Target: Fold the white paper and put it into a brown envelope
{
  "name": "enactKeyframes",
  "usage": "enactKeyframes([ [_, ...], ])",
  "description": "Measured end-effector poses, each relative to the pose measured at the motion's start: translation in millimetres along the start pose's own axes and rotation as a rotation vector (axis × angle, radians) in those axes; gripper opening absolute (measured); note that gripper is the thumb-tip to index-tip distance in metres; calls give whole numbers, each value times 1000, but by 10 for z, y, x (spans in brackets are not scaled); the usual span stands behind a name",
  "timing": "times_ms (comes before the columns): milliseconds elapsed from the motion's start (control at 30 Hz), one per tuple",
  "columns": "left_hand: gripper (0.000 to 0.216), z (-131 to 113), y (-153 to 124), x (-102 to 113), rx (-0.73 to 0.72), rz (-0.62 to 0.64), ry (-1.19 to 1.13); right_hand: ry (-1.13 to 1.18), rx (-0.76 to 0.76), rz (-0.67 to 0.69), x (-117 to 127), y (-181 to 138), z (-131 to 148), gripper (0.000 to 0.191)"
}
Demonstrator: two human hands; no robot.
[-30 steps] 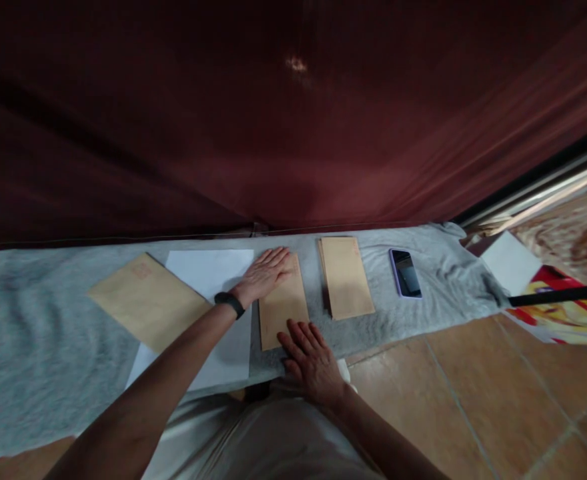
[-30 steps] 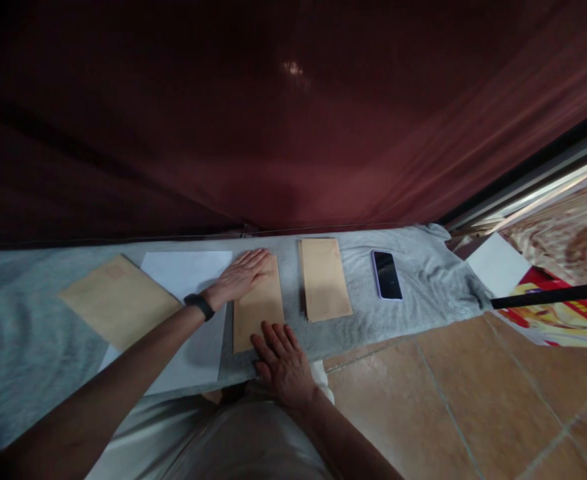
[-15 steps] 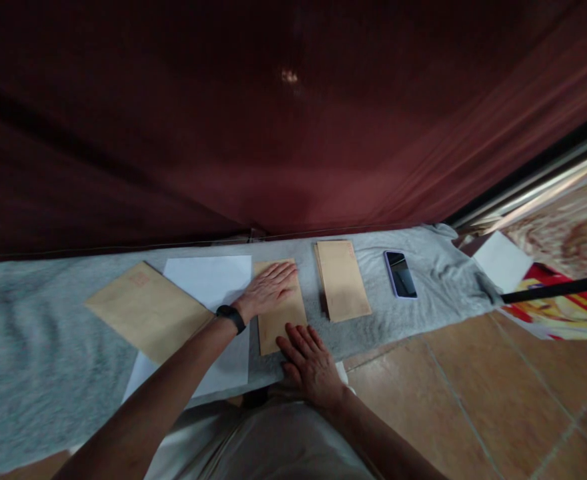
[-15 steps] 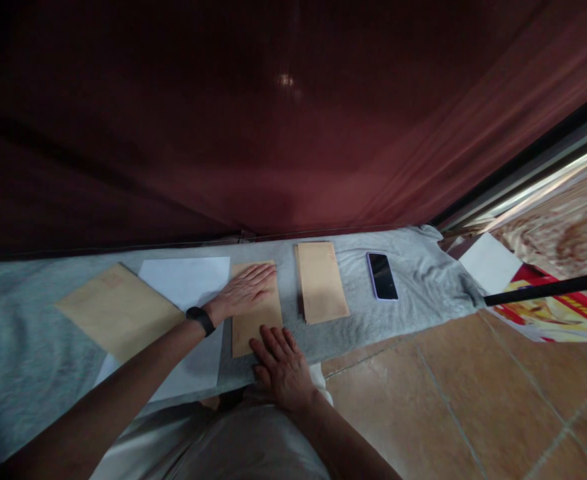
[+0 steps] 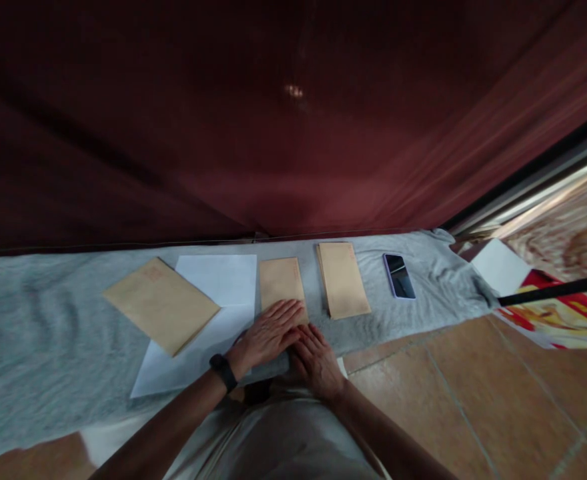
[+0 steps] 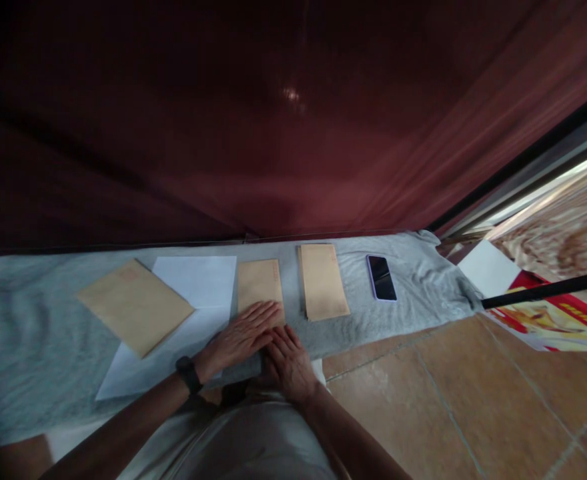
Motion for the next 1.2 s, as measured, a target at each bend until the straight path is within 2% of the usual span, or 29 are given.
enactKeyframes([
  [267, 76, -444, -429, -47, 45, -3, 92, 138, -2, -21, 91, 25, -27, 41],
  [433, 81, -629, -533, -43, 28, 12, 190, 142, -17, 1, 100, 11, -77, 39],
  [700, 66, -622, -546, -165, 50, 6, 286, 99, 39, -47, -5, -15, -185, 39],
  [967, 69, -626, -561, -183, 37, -18, 287, 58, 43, -64, -28, -11, -200, 43],
  [1200, 62, -614, -560, -192, 25, -27, 342, 49, 54, -114, -55, -9, -191, 44],
])
Point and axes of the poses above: each hand's wrist, its own y-axis towards the middle knuckle, its own x-axis out of the back of the hand, z = x × y, the point moved 5 cm from there along y, towards the middle knuckle, and after that the axes turned 15 degrees about -x, right-handed, at the moved point
